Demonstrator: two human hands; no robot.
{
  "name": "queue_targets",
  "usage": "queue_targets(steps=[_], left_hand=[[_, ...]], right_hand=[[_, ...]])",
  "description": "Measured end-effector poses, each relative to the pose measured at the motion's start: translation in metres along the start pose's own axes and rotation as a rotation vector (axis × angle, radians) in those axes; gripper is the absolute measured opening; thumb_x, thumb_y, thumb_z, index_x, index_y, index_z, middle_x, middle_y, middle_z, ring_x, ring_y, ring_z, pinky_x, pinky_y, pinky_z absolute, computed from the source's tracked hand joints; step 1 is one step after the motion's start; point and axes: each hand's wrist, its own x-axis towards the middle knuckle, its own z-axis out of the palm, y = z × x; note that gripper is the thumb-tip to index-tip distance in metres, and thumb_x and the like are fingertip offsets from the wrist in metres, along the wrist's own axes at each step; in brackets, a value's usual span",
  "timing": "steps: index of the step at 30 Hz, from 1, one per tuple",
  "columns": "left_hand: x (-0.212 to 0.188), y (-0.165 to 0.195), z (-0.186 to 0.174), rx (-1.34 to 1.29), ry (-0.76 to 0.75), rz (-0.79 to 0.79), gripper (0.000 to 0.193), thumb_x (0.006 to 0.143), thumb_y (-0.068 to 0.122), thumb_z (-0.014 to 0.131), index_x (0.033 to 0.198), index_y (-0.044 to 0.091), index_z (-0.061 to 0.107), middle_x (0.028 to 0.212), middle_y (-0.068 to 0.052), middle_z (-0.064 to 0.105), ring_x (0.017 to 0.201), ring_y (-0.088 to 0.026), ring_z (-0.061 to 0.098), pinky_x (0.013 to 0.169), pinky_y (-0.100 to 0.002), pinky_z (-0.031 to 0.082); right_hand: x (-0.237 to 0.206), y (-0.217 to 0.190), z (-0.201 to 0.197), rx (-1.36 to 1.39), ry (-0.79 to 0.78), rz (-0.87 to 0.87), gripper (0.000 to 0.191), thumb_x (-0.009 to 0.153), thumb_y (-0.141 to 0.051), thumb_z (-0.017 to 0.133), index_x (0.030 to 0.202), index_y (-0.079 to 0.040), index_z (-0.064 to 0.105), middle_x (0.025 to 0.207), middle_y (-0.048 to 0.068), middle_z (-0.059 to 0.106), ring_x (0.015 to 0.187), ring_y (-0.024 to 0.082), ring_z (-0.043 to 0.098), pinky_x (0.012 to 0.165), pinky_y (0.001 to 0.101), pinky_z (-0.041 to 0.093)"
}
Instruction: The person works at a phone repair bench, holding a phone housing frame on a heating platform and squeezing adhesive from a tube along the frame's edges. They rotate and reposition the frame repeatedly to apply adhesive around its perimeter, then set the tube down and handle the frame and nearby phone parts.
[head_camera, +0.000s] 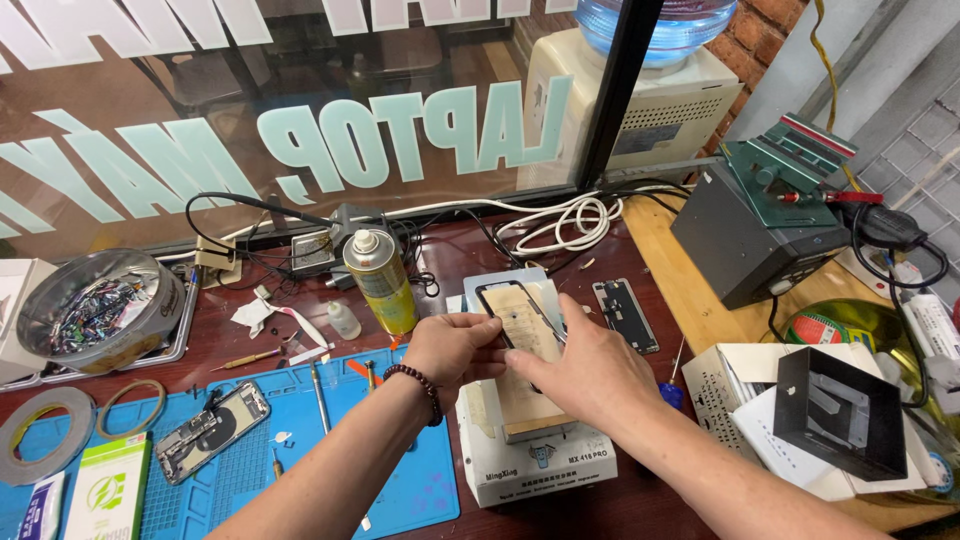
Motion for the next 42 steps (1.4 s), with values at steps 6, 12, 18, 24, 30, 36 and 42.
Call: queue_targets(steps=[6,12,18,24,30,36,42], left_hand=[[0.003,0.000,0.006,0.121,0.047,0.003,0.016,0.094,0.013,0.070,0.101,-0.001,0.069,0.085,-0.011,0.073,0.071,-0.018,0.071,0.067,-0.033,0.062],[0.003,-0.007,0.012,0.184,0.081,0.026,0.018,0.095,0.014,0.069,0.103,-0.001,0.069,0.083,-0.011,0.073,0.067,-0.018,0.070,0.063,-0.032,0.061],[0.000,-0.016,0.012,0.253,0.134,0.069,0.021,0.093,0.015,0.070,0.107,-0.001,0.069,0.082,-0.011,0.075,0.063,-0.018,0.071,0.057,-0.032,0.062],[-0.012,-0.019,0.019,0.310,0.208,0.157,0.021,0.091,0.010,0.071,0.106,-0.005,0.070,0.081,-0.012,0.074,0.061,-0.018,0.072,0.052,-0.033,0.062],[-0.028,-0.015,0.033,0.399,0.282,0.169,0.024,0.090,0.010,0.071,0.110,-0.004,0.070,0.082,-0.013,0.076,0.063,-0.019,0.074,0.054,-0.033,0.063],[-0.043,-0.014,0.042,0.426,0.335,0.192,0.026,0.090,0.010,0.072,0.112,-0.005,0.071,0.082,-0.015,0.077,0.064,-0.019,0.075,0.055,-0.032,0.064],[-0.050,-0.016,0.048,0.420,0.399,0.203,0.025,0.093,0.011,0.067,0.111,-0.004,0.074,0.082,-0.013,0.076,0.060,-0.017,0.072,0.054,-0.033,0.063]], right_hand=[[0.011,0.031,0.010,0.108,0.105,-0.024,0.047,0.088,-0.032,0.063,0.131,-0.014,0.067,0.112,0.008,0.077,0.101,0.026,0.075,0.089,0.0411,0.060],[0.010,0.042,0.012,0.177,0.057,-0.011,0.042,0.089,-0.026,0.061,0.128,-0.013,0.068,0.105,0.009,0.079,0.093,0.024,0.078,0.086,0.0388,0.061],[0.002,0.046,0.020,0.203,0.062,-0.053,0.038,0.091,-0.022,0.059,0.126,-0.011,0.069,0.104,0.010,0.079,0.090,0.024,0.079,0.084,0.0370,0.062],[0.001,0.057,0.027,0.263,0.099,-0.128,0.039,0.087,-0.021,0.064,0.122,-0.008,0.071,0.099,0.013,0.079,0.089,0.026,0.078,0.084,0.0376,0.061],[0.002,0.064,0.028,0.263,0.074,-0.134,0.040,0.087,-0.023,0.065,0.124,-0.009,0.070,0.096,0.011,0.078,0.086,0.025,0.078,0.082,0.0375,0.061],[0.004,0.069,0.027,0.281,0.069,-0.155,0.041,0.086,-0.024,0.066,0.123,-0.009,0.071,0.095,0.010,0.078,0.084,0.024,0.077,0.082,0.0374,0.060],[0.005,0.075,0.031,0.271,0.067,-0.179,0.041,0.086,-0.024,0.066,0.123,-0.008,0.070,0.095,0.009,0.078,0.087,0.024,0.077,0.084,0.0371,0.060]])
